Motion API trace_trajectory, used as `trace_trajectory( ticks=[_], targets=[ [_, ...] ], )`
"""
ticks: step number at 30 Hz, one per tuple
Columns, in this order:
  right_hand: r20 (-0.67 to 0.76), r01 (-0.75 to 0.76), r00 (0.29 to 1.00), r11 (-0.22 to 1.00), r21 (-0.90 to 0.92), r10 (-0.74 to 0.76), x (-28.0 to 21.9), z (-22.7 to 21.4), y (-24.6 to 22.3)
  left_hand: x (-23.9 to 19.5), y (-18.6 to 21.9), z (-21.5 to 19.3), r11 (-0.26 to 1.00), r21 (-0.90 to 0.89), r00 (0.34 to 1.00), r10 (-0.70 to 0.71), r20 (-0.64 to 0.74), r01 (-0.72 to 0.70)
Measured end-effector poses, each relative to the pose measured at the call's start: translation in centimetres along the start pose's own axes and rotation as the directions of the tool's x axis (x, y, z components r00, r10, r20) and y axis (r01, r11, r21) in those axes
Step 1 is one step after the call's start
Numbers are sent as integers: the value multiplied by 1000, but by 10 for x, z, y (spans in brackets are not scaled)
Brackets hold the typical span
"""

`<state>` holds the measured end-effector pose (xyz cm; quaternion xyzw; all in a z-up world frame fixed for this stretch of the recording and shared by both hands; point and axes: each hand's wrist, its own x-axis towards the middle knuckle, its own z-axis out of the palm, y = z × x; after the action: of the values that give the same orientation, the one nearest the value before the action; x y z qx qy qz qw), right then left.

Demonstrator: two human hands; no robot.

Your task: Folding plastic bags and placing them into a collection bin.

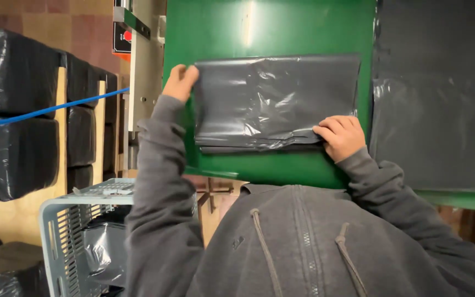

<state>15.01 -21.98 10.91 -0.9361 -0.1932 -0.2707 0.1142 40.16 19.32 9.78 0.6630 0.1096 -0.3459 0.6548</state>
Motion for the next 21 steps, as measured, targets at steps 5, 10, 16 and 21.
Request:
trace_trajectory(
  ticks=[5,10,16,21],
  targets=[
    [85,-55,994,991,-119,65,-22,-2,-7,-158,28,102,-372,908,868,366,337,-195],
    [258,-51,964,995,-83,71,49,-26,-80,-114,-90,68,-689,632,374,515,772,-355],
    [170,95,975,963,252,-140,0,38,-132,-137,-73,141,-155,673,685,-34,728,-723],
    [165,-122,986,655,746,-5,-83,32,-98,-39,-60,138,598,664,824,-9,567,-450]
  ],
)
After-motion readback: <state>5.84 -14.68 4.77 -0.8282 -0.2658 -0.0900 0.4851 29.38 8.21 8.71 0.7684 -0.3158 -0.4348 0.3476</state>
